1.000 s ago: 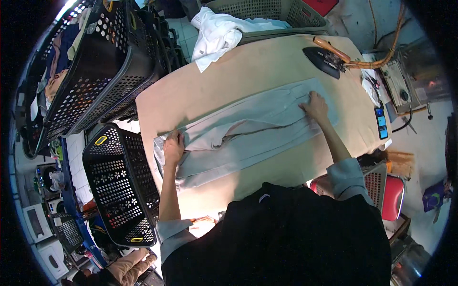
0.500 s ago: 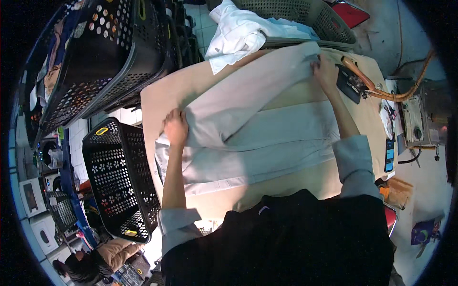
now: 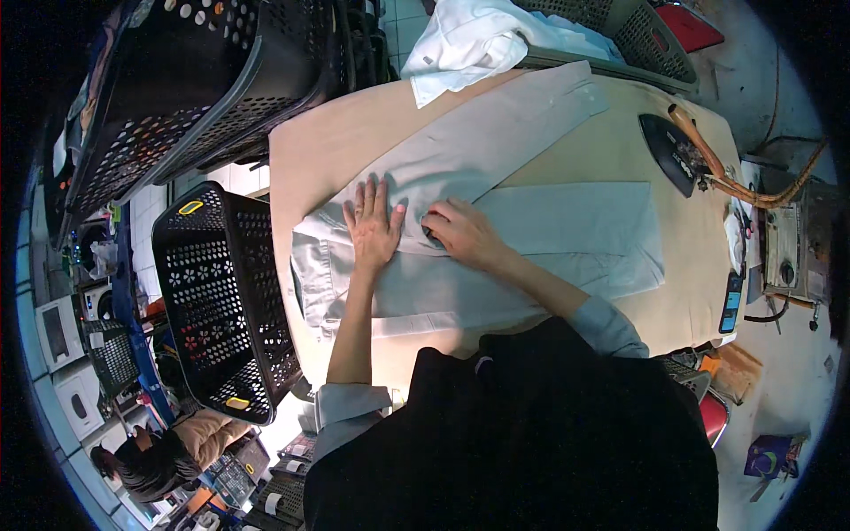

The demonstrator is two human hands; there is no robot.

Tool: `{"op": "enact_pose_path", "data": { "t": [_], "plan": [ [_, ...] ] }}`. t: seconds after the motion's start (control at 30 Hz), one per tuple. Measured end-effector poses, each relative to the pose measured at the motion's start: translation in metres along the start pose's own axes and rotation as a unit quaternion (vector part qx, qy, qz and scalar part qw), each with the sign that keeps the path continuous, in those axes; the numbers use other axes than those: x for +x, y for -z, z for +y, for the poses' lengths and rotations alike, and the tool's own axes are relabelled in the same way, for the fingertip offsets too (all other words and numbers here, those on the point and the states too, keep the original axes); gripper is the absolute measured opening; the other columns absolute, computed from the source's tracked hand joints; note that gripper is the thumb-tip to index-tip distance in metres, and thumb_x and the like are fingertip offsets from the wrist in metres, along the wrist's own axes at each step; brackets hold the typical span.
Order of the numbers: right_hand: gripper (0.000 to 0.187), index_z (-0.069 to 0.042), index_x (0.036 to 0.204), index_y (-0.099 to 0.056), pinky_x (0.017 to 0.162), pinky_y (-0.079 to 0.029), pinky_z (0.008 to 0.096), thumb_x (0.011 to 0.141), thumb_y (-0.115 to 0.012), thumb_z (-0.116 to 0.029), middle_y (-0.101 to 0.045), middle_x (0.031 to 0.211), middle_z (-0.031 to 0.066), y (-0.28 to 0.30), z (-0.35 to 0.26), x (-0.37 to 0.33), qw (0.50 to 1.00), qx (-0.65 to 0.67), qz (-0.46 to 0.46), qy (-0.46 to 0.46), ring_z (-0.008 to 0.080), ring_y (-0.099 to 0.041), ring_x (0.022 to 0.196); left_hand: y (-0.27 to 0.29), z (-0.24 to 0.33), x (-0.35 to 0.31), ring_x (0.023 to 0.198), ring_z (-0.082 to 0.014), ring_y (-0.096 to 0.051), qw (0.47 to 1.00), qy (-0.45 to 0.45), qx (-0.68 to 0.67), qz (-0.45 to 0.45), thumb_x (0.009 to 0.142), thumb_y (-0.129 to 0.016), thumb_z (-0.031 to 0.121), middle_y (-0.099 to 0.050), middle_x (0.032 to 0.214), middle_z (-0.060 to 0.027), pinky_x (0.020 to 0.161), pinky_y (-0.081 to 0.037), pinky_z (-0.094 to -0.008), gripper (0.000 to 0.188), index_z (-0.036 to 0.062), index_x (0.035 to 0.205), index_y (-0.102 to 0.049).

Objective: The person irons a light-colored shirt on a table, smoothing the fabric and using a steam iron to press the sleeves, body, and collar. After folding the shirt, they place it in a basket and then iron a white shirt, buttoning it and pressing the collar and body before placing it in a basket.

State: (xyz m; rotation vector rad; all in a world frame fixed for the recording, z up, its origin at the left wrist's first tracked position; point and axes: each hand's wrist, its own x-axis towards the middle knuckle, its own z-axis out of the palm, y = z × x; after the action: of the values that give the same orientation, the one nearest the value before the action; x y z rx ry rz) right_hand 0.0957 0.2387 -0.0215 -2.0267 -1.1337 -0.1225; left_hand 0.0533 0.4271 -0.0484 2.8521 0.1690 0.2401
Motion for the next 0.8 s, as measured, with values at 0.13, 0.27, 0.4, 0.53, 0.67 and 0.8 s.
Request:
{"op": "enact_pose_path", "data": {
  "t": [0.13,0.27,0.4,0.53,0.67,0.8],
  "plan": [
    [0.006,-0.006,0.075,-0.056,0.071,-0.043,0.0367,0.07,-0.053,-0.009,-0.053,0.084,0.009,-0.009,0.017,0.01,0.994,-0.018,-0.096,-0.044,0.0269,-0.05,0.082,-0.004,-0.006,-0.005,0.129,-0.0303,-0.02,1.0,-0.009,0.016,-0.019,0.083,-0.042,0.048,-0.023,0.14,-0.0121,0.099,-0.013,-0.0566,0.065,0.0085,0.132,-0.029],
    [0.006,-0.006,0.074,-0.054,0.071,-0.042,0.0376,0.068,-0.054,-0.007,-0.051,0.08,0.0085,-0.013,0.027,0.015,0.99,-0.01,-0.136,-0.043,0.0265,-0.048,0.083,-0.003,-0.005,-0.005,0.13,-0.0294,-0.017,0.999,-0.01,0.02,-0.028,0.08,-0.043,0.053,-0.02,0.141,-0.0114,0.099,-0.011,-0.0571,0.071,0.009,0.133,-0.027],
    [0.007,-0.007,0.074,-0.051,0.068,-0.042,0.0362,0.07,-0.054,-0.012,-0.048,0.078,0.0069,0.006,0.016,0.009,0.992,-0.047,-0.11,0.035,0.0241,-0.048,0.081,-0.001,-0.008,-0.006,0.13,-0.0287,-0.016,0.999,-0.006,0.017,-0.045,0.078,-0.044,0.056,-0.019,0.141,-0.0113,0.099,-0.009,-0.0569,0.075,0.0096,0.135,-0.024],
    [0.008,-0.009,0.074,-0.051,0.066,-0.041,0.0333,0.072,-0.052,-0.016,-0.046,0.077,0.0053,0.017,0.006,-0.01,0.986,-0.08,-0.09,0.112,0.021,-0.047,0.08,0.003,-0.008,-0.005,0.131,-0.028,-0.014,0.998,-0.018,0.022,-0.058,0.077,-0.044,0.057,-0.017,0.142,-0.0113,0.1,-0.007,-0.0571,0.079,0.0103,0.136,-0.02],
    [0.007,-0.01,0.075,-0.052,0.068,-0.04,0.0343,0.072,-0.052,-0.016,-0.047,0.078,0.0042,0.009,0.017,-0.028,0.984,-0.079,-0.099,0.126,0.0206,-0.048,0.081,0.016,-0.001,-0.007,0.129,-0.0288,-0.018,0.998,-0.027,-0.004,-0.051,0.078,-0.049,0.051,-0.022,0.139,-0.012,0.101,-0.009,-0.054,0.071,0.0088,0.131,-0.03],
    [0.008,-0.008,0.08,-0.053,0.071,-0.04,0.0385,0.074,-0.051,-0.013,-0.051,0.084,0.0074,0.058,0.049,-0.027,0.989,-0.133,-0.013,0.067,0.0241,-0.05,0.084,0.031,0.006,-0.022,0.126,-0.03,-0.025,0.996,-0.069,-0.046,-0.027,0.078,-0.055,0.039,-0.033,0.133,-0.0131,0.102,-0.013,-0.0504,0.055,0.007,0.121,-0.043]
  ]
}}
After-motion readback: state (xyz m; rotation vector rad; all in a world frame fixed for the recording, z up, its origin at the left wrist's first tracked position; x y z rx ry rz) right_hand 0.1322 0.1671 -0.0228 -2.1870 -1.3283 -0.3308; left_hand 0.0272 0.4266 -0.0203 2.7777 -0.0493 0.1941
